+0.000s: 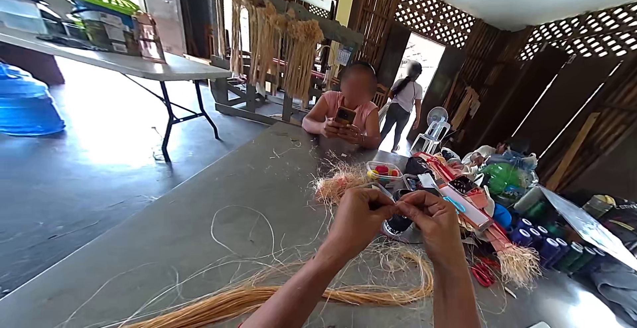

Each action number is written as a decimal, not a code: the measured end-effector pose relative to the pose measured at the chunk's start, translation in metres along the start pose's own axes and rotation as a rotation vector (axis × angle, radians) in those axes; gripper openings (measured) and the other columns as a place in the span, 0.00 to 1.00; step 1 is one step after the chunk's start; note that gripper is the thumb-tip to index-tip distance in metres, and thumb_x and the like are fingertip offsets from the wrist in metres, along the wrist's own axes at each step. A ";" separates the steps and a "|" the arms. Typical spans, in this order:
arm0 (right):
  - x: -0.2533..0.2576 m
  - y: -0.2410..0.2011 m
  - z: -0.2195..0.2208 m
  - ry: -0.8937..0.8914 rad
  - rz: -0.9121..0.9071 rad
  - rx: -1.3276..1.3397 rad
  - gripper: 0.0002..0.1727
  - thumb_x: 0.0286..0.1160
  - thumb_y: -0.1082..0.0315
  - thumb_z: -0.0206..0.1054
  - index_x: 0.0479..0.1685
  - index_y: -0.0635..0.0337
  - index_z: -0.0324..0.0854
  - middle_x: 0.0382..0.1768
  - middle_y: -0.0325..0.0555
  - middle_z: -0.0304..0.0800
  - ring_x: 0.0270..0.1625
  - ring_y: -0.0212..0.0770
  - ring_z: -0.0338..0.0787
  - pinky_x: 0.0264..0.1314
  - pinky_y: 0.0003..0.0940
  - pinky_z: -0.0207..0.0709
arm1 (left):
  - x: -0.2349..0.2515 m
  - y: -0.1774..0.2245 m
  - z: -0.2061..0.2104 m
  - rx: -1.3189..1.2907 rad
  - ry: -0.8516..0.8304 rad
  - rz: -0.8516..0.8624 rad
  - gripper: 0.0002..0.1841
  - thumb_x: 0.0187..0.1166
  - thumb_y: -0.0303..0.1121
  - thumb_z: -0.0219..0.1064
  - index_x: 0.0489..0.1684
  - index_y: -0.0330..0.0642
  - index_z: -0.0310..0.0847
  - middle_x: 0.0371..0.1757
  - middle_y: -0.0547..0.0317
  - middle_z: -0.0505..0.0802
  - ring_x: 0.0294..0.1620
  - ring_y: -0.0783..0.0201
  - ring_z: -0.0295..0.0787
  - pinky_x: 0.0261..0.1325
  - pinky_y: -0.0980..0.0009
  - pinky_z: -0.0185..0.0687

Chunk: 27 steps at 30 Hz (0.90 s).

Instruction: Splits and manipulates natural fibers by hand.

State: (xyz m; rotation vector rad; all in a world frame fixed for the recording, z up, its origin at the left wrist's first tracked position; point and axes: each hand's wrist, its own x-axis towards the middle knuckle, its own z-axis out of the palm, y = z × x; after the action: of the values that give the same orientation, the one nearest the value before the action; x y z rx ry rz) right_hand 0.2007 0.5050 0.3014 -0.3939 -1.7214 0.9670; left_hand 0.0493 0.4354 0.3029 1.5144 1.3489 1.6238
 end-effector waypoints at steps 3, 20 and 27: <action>0.002 0.007 -0.002 -0.033 0.167 0.320 0.11 0.68 0.81 0.65 0.26 0.60 0.89 0.41 0.42 0.96 0.44 0.30 0.93 0.50 0.25 0.87 | -0.001 0.001 0.002 -0.014 -0.033 -0.004 0.02 0.75 0.24 0.72 0.34 0.38 0.90 0.27 0.71 0.89 0.25 0.85 0.79 0.31 0.87 0.74; 0.002 -0.018 -0.001 -0.054 0.409 0.018 0.11 0.85 0.78 0.58 0.40 0.68 0.87 0.33 0.43 0.94 0.37 0.32 0.94 0.46 0.26 0.89 | 0.006 -0.005 -0.001 -0.352 0.073 -0.090 0.06 0.76 0.19 0.70 0.31 0.39 0.88 0.25 0.69 0.90 0.19 0.83 0.76 0.22 0.86 0.67; 0.003 -0.012 0.004 -0.052 0.425 0.068 0.07 0.79 0.82 0.63 0.35 0.68 0.85 0.28 0.42 0.93 0.33 0.31 0.93 0.42 0.24 0.88 | 0.006 -0.007 0.002 -0.360 0.059 -0.093 0.06 0.75 0.19 0.70 0.31 0.39 0.88 0.25 0.69 0.90 0.18 0.83 0.74 0.21 0.86 0.66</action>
State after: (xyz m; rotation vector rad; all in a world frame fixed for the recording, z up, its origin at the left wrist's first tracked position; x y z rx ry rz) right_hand 0.1979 0.4976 0.3120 -0.7147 -1.6792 1.3456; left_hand 0.0481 0.4437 0.2987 1.1836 1.0668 1.7513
